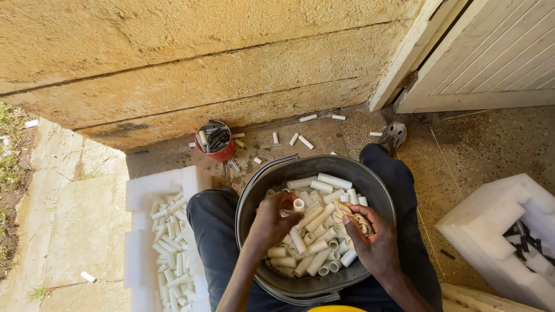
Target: Cleaning small PVC pipe segments one by one using a cloth in a workshop setting.
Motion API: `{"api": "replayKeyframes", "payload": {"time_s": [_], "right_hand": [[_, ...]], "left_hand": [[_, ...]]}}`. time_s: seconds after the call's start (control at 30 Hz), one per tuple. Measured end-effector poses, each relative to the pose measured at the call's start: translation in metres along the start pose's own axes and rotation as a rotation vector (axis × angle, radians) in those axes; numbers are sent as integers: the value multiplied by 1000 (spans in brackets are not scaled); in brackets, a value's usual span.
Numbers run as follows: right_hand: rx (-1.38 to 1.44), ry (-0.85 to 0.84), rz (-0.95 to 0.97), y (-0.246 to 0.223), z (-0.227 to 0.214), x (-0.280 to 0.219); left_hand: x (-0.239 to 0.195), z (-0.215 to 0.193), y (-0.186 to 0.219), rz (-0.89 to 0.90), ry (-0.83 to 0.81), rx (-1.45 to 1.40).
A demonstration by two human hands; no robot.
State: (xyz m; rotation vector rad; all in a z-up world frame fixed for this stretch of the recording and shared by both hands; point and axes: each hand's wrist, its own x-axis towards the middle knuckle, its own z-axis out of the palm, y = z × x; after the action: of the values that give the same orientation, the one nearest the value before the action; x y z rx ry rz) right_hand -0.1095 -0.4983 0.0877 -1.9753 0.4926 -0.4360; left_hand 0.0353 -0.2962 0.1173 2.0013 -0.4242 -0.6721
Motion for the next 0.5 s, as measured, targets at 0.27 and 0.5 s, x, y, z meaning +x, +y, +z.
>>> {"api": "replayKeyframes", "payload": {"time_s": [0.27,0.5], "right_hand": [[39,-32,41,-5,0,1],[79,-59,198,-16,5,4]], "left_hand": [[-8,9,5,-38,50,-360],[-16,16,24,-211,52,-789]]}}
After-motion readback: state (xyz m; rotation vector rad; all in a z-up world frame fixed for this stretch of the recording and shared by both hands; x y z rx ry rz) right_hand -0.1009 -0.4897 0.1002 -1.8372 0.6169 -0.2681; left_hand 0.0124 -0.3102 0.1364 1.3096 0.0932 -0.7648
